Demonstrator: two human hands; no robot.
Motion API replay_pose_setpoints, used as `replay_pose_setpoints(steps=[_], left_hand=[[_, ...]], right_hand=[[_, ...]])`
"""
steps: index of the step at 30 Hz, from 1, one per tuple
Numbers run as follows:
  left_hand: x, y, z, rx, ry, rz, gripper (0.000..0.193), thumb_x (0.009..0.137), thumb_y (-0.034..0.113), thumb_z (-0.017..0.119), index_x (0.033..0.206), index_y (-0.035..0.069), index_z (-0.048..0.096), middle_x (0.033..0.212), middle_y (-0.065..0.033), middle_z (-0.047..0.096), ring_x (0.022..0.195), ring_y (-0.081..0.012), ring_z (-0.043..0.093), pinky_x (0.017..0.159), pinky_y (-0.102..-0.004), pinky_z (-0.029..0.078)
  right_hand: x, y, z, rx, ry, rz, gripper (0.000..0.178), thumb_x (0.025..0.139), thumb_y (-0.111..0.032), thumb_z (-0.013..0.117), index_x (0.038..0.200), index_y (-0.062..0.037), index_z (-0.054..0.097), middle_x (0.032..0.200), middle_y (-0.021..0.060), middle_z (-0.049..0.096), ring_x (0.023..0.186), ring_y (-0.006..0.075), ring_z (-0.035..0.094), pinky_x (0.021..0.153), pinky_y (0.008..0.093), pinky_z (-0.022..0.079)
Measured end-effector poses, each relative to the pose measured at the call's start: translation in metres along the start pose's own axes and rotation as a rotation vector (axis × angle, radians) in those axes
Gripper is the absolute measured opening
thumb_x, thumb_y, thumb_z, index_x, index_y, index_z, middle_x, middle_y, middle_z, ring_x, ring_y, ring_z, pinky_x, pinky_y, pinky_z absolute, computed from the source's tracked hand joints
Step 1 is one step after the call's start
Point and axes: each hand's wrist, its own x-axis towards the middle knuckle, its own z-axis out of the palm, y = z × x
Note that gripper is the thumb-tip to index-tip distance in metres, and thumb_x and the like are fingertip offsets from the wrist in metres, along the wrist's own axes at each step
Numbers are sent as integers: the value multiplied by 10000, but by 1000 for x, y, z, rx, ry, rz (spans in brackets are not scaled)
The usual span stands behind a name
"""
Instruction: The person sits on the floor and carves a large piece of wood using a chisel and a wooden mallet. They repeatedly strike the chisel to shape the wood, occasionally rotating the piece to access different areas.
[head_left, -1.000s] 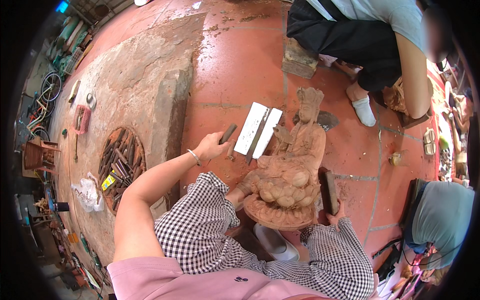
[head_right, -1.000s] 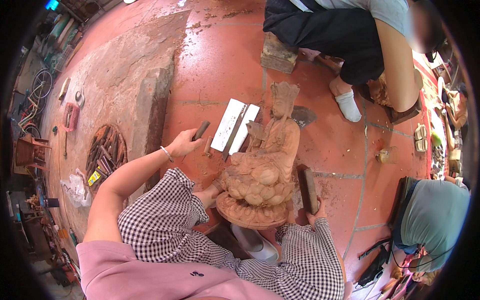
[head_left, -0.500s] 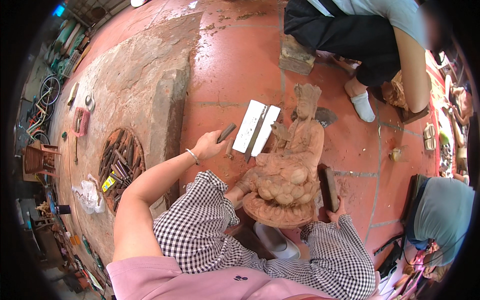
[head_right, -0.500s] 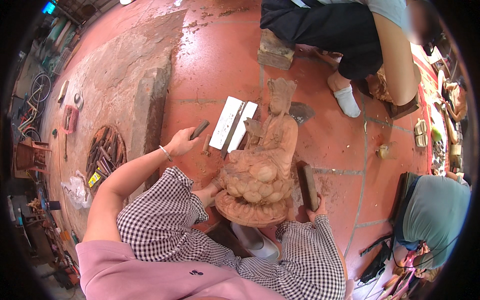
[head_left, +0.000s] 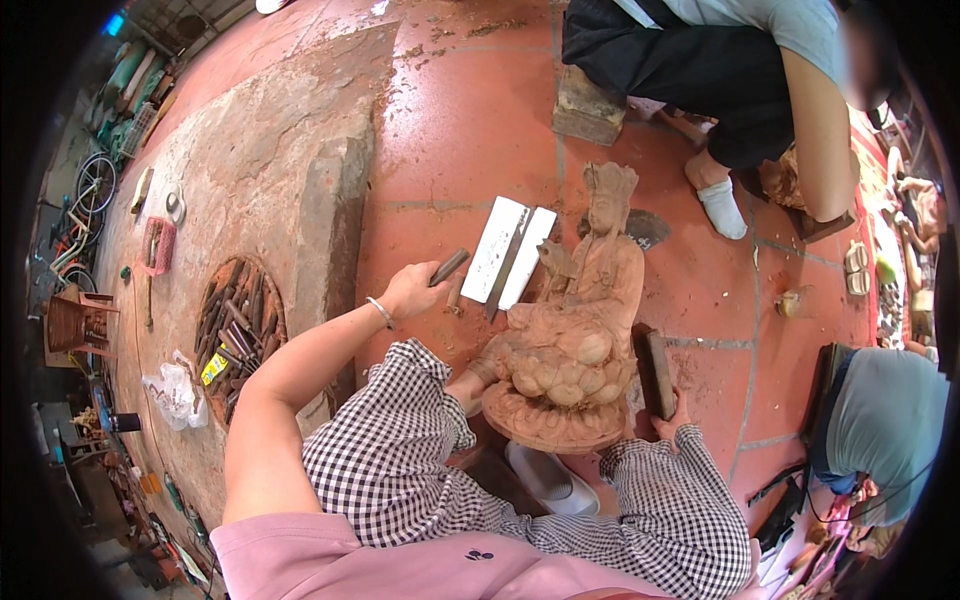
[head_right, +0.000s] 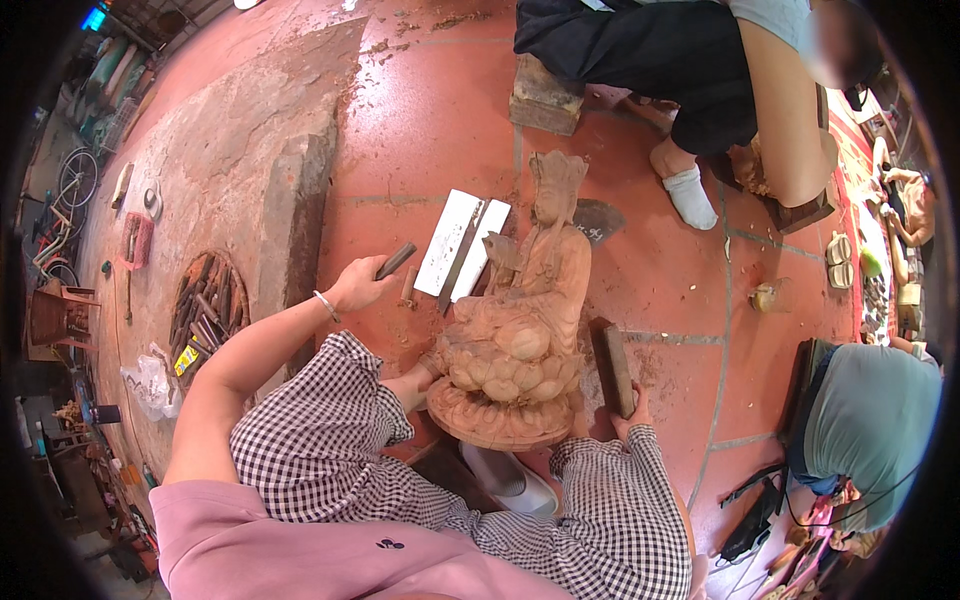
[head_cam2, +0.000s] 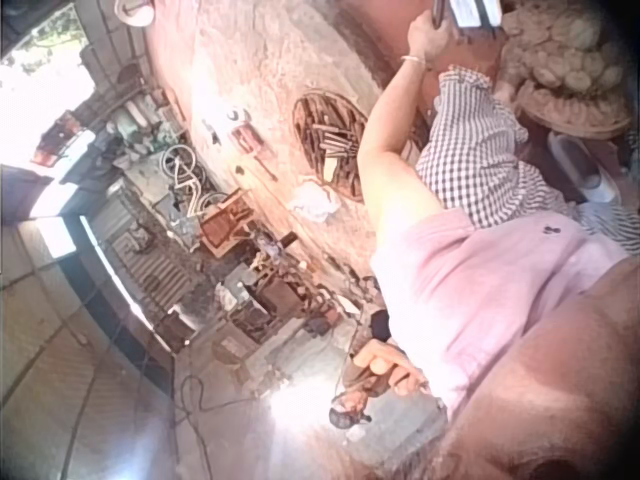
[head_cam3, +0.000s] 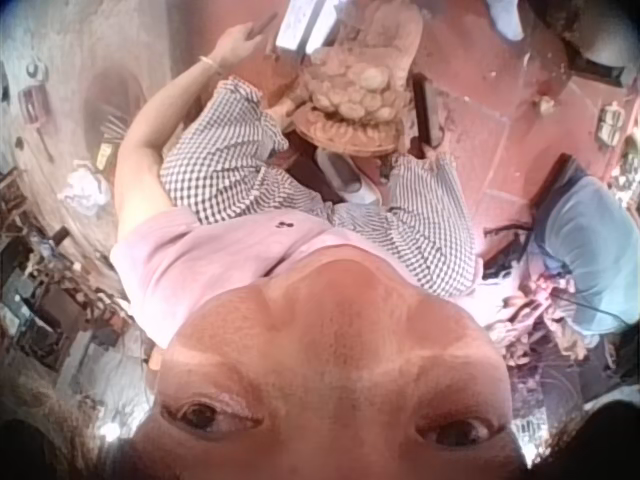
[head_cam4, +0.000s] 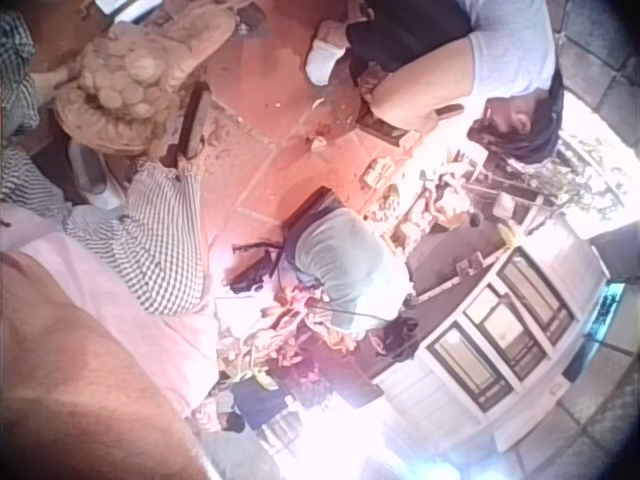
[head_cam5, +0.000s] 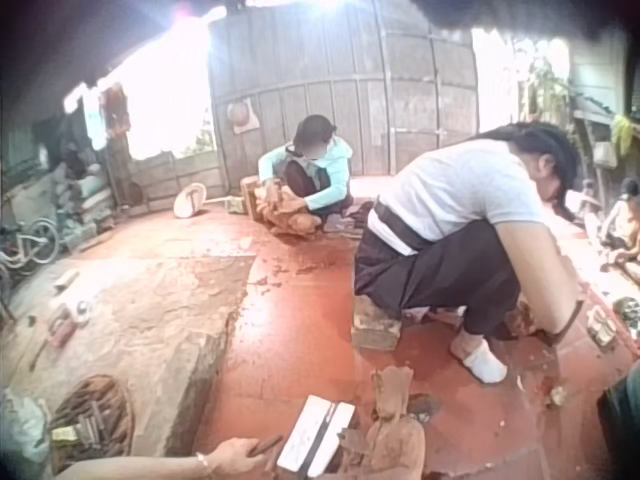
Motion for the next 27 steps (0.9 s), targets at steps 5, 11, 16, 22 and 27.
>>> replay_pose_setpoints(steps=[5, 11, 16, 22, 27], left_hand=[[-1, 0, -2, 2, -30, -36, 318, 914, 322, 605, 861, 10, 567, 703, -188, 598, 675, -345, 603, 671, -455, 458], [0, -11, 7, -30, 92, 107, 204, 890, 210, 647, 898, 20, 575, 750, -188, 601, 714, -381, 592, 671, -468, 450], [4, -25, 16, 59, 228, 253, 177, 860, 187, 664, 945, 35, 631, 808, -184, 639, 781, -394, 623, 686, -477, 471], [3, 4, 0, 33, 68, 16, 176, 860, 181, 645, 959, 36, 639, 795, -172, 645, 787, -363, 643, 697, -467, 478], [2, 8, 3, -27, 46, 20, 203, 858, 154, 623, 1026, 40, 636, 788, -178, 640, 792, -372, 640, 713, -469, 478]], right_hand=[[-2, -6, -2, -5, -20, 50, 878, 764, -193, 749, 1490, -255, 260, 1174, 294, 644, 1112, 431, 632, 979, 468, 514], [-7, -14, -4, -21, -10, 50, 886, 765, -180, 756, 1491, -259, 254, 1181, 292, 642, 1110, 425, 635, 970, 469, 519], [-8, -15, -4, -32, -8, 40, 883, 770, -168, 758, 1492, -261, 257, 1194, 286, 639, 1120, 408, 634, 973, 465, 516], [-7, -10, -4, -5, -8, 47, 878, 772, -175, 755, 1493, -257, 261, 1200, 290, 635, 1129, 418, 628, 981, 464, 510], [-7, -12, -3, -19, -12, 51, 877, 771, -177, 750, 1494, -255, 260, 1209, 286, 633, 1137, 424, 622, 985, 465, 508]])
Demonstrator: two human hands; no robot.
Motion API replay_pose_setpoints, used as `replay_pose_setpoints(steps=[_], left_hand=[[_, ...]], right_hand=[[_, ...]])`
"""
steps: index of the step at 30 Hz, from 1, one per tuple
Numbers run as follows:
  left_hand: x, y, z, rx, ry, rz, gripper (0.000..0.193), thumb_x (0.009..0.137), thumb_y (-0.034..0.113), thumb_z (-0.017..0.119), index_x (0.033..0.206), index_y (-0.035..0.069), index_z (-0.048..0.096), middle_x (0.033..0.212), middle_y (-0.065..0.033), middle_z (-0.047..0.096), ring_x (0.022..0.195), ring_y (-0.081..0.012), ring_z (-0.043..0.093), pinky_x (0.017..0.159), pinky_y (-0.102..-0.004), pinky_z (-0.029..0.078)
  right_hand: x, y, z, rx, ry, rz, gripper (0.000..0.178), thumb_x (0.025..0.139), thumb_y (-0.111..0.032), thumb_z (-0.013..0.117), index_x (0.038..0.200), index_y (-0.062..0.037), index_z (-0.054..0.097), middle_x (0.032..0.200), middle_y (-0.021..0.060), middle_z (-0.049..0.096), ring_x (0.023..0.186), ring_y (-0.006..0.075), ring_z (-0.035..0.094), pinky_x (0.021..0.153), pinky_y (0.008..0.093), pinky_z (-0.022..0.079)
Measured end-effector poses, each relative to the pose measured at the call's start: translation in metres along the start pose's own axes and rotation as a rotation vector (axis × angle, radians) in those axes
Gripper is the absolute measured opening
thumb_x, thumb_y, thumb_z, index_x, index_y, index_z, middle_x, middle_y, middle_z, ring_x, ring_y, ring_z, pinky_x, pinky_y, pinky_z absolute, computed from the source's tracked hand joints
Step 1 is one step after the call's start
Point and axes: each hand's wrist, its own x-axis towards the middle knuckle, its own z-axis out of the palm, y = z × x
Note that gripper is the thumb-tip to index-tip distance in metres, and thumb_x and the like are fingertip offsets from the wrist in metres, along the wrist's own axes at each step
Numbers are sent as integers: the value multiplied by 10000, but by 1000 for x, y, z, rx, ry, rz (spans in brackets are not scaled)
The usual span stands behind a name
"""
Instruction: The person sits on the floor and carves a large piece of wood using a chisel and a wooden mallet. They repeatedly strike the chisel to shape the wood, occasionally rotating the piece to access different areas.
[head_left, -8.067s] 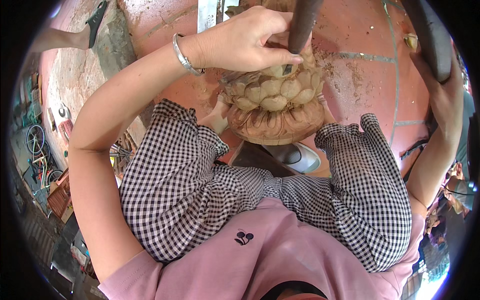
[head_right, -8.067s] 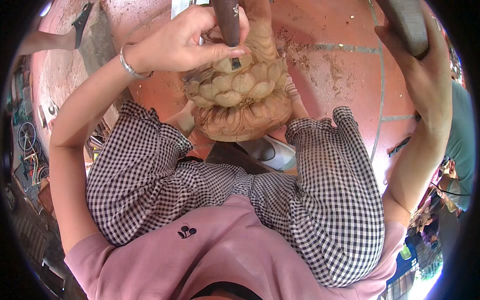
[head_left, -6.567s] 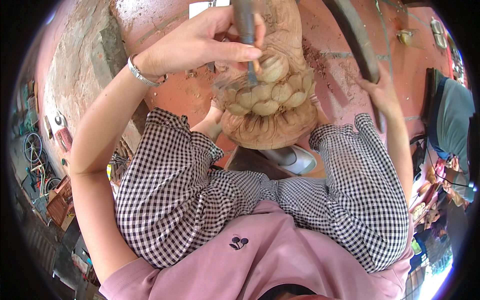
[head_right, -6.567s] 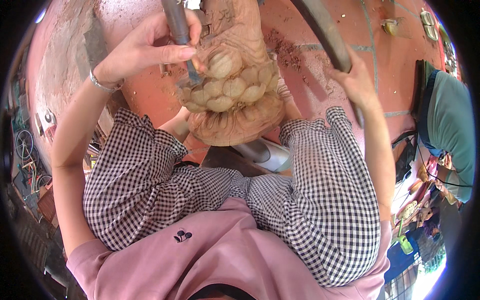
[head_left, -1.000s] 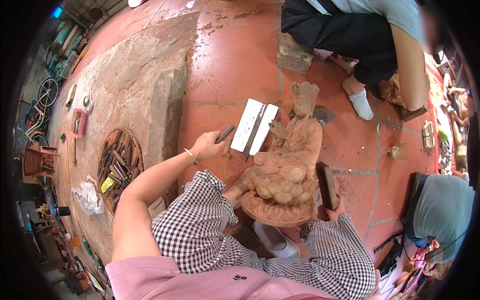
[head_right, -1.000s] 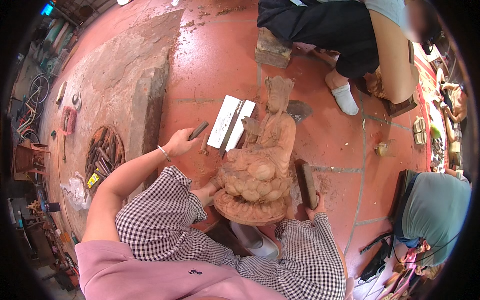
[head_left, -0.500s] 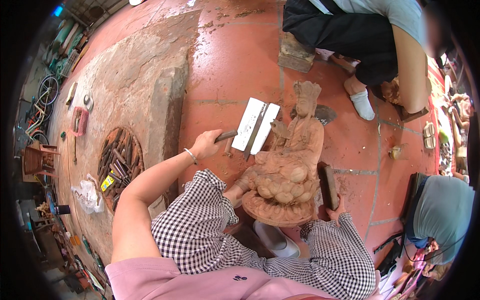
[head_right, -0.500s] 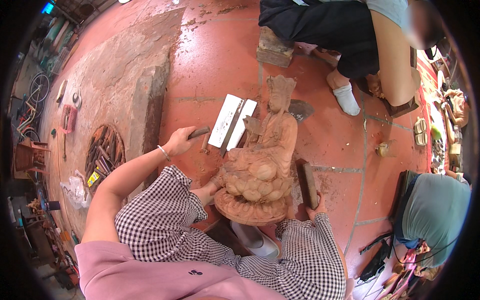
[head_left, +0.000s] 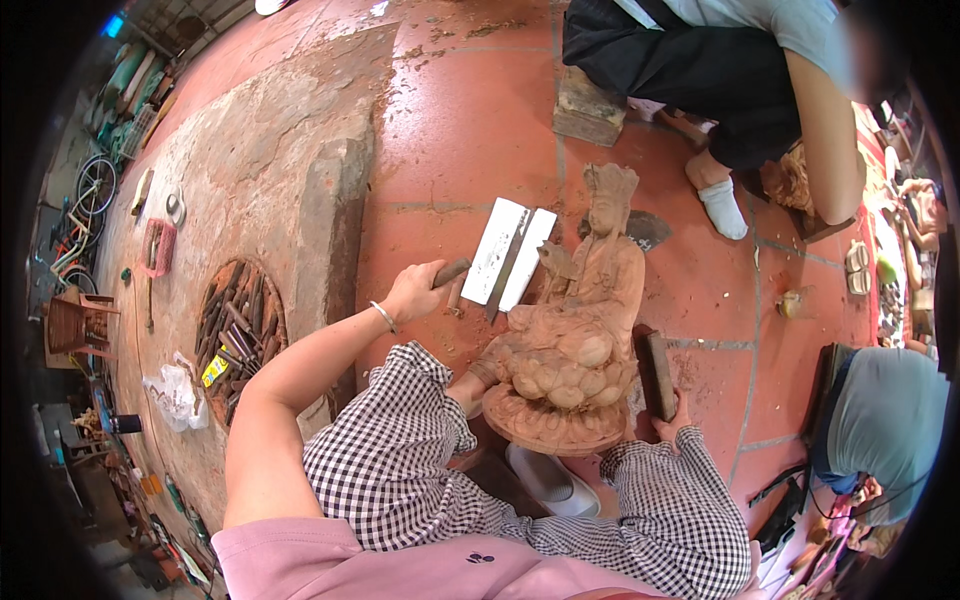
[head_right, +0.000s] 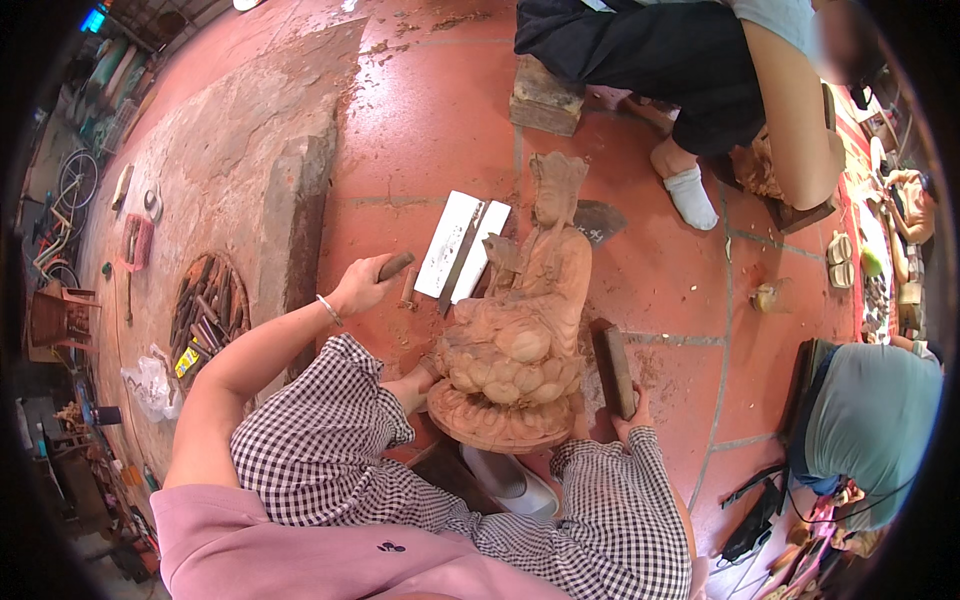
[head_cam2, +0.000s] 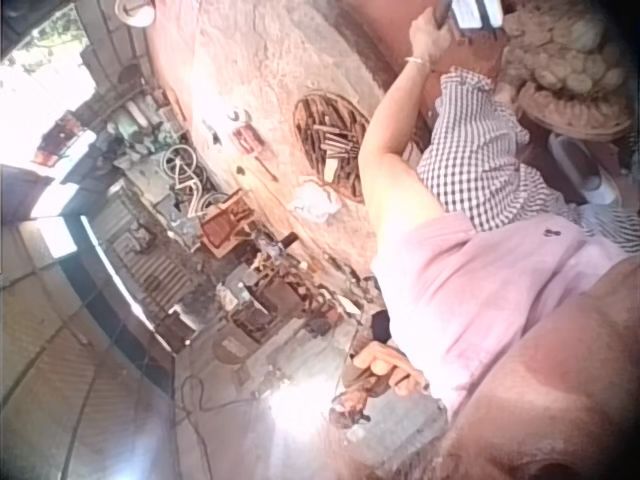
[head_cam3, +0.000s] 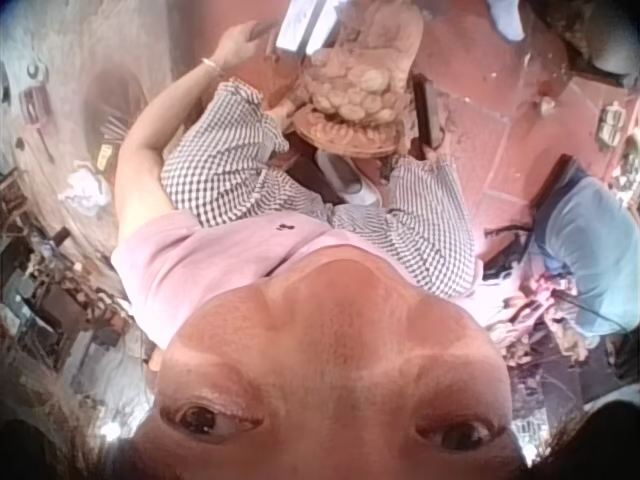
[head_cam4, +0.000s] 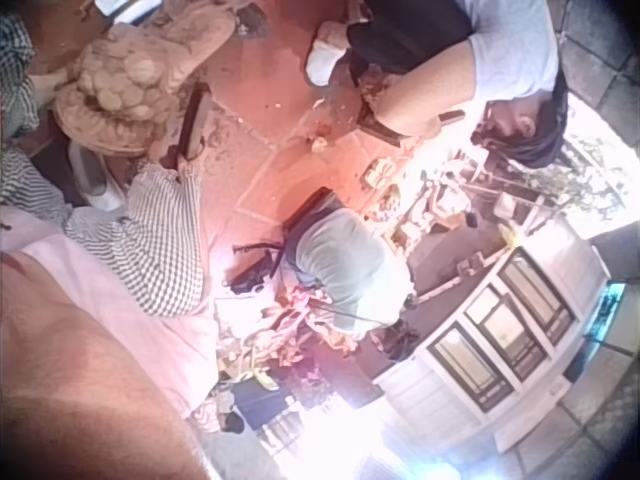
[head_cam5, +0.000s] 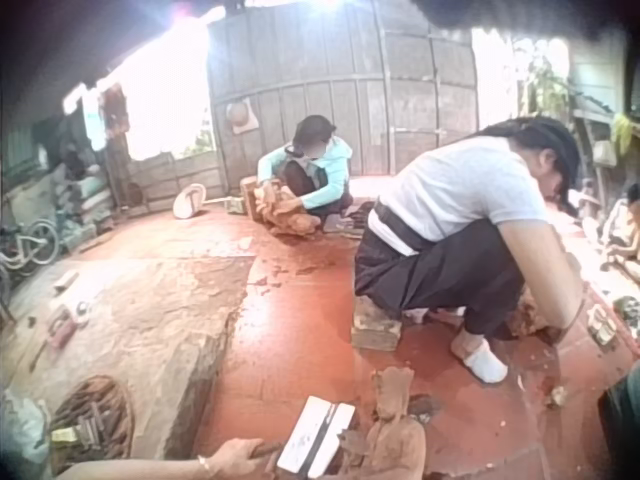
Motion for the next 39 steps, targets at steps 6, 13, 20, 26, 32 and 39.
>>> replay_pose_setpoints(steps=[6, 13, 20, 26, 32, 39], left_hand=[[-1, -7, 6, 13, 82, 155, 205, 832, 80, 606, 1027, 30, 642, 838, -188, 654, 822, -386, 634, 732, -480, 474], [-7, 2, -1, -18, 21, 141, 76, 833, 116, 582, 834, 79, 648, 749, -109, 674, 732, -300, 662, 708, -435, 504], [-10, 17, -7, -79, -45, 59, 213, 919, 227, 564, 798, 64, 630, 691, -94, 647, 654, -245, 628, 670, -405, 492], [-6, 10, -5, -64, -73, 34, 176, 912, 203, 572, 912, 35, 626, 759, -141, 638, 715, -301, 615, 698, -422, 481], [0, -14, 8, 20, 89, 139, 251, 874, 134, 616, 1092, 12, 621, 926, -220, 657, 888, -401, 628, 766, -468, 476], [-1, -6, 4, -6, -39, 74, 206, 872, 102, 610, 1056, 11, 628, 814, -205, 636, 763, -369, 619, 693, -452, 466]], right_hand=[[-1, -2, 0, 33, -9, 7, 882, 758, -163, 744, 1493, -251, 263, 1213, 285, 631, 1144, 422, 619, 986, 466, 508], [2, 0, 1, 39, -27, 26, 895, 751, -175, 753, 1495, -247, 261, 1227, 281, 626, 1152, 429, 613, 992, 468, 504], [2, 3, 2, -5, 2, 22, 899, 761, -177, 755, 1499, -257, 248, 1242, 289, 615, 1147, 439, 613, 997, 475, 498], [-2, -2, 0, 23, 2, 7, 894, 759, -157, 756, 1493, -258, 256, 1229, 286, 622, 1145, 436, 614, 998, 475, 497], [1, 4, 3, -14, 41, -53, 888, 752, -151, 755, 1487, -252, 267, 1224, 285, 624, 1149, 437, 611, 997, 477, 496], [5, 11, 5, 16, 40, -67, 879, 753, -156, 756, 1484, -251, 277, 1246, 278, 617, 1160, 444, 603, 1007, 476, 493]])
